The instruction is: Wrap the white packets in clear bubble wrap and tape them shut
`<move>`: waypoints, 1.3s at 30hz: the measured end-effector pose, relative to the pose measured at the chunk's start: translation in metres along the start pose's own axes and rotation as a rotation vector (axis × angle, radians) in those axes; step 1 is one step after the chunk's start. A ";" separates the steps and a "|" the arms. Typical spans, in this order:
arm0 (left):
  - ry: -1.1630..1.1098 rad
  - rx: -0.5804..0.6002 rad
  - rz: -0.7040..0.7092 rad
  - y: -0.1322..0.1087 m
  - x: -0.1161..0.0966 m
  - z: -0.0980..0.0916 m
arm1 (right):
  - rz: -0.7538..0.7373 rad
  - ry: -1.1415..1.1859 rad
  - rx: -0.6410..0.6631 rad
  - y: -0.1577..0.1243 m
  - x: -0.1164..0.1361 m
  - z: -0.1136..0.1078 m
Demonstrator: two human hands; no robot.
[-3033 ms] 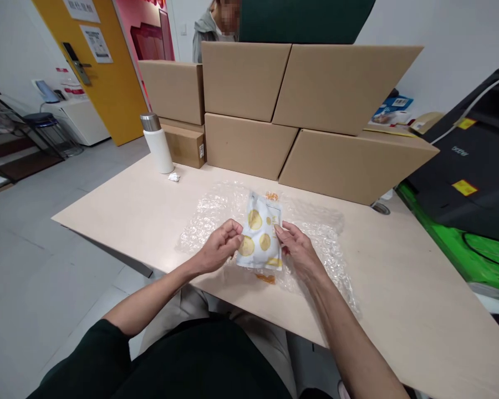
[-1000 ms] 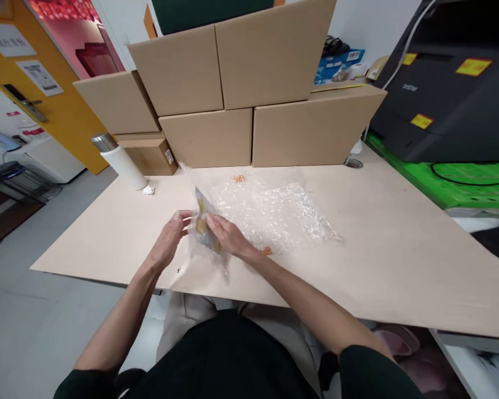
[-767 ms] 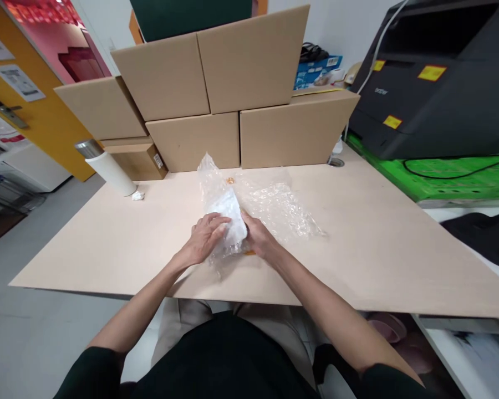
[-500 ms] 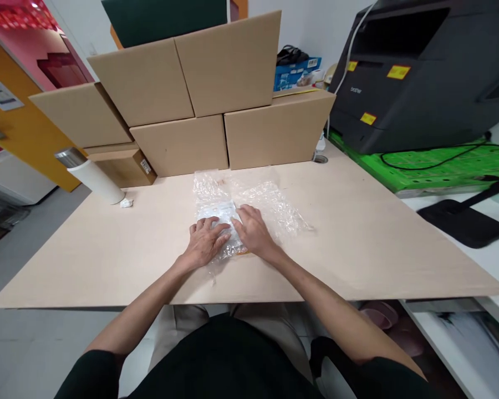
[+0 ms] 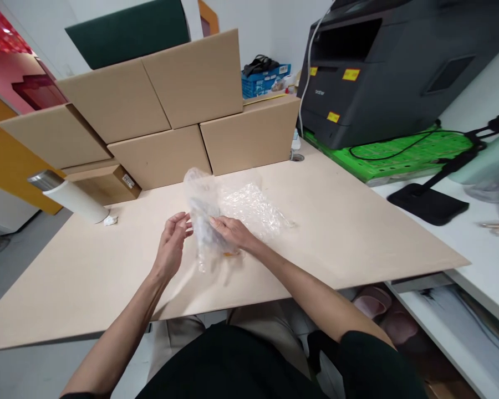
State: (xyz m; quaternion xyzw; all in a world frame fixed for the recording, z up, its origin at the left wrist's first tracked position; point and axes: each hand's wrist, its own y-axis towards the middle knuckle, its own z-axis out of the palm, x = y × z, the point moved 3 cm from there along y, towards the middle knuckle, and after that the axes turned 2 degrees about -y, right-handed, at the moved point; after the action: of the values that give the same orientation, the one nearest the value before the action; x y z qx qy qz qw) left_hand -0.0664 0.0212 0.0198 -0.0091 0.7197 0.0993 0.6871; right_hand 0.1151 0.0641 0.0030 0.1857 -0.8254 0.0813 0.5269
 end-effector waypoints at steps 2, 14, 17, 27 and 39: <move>0.122 0.137 0.132 0.005 -0.006 0.026 | 0.089 0.189 -0.017 -0.003 -0.005 -0.015; 1.015 0.569 0.307 0.034 0.040 0.150 | 0.211 -0.255 -0.527 -0.023 -0.079 -0.121; 1.096 0.522 0.333 0.033 0.044 0.157 | 0.263 -0.276 -0.459 -0.011 -0.086 -0.125; 1.116 0.483 0.402 0.029 0.045 0.152 | 0.418 -0.198 -0.419 0.056 -0.079 -0.116; 0.863 0.401 0.449 0.032 0.046 0.129 | 0.337 0.328 -0.143 0.026 -0.048 -0.093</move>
State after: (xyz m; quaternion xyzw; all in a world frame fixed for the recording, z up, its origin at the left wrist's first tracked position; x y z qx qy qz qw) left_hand 0.0535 0.0785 -0.0258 0.2369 0.9263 0.0918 0.2783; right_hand 0.2007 0.1296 0.0015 -0.0079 -0.7518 0.1381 0.6448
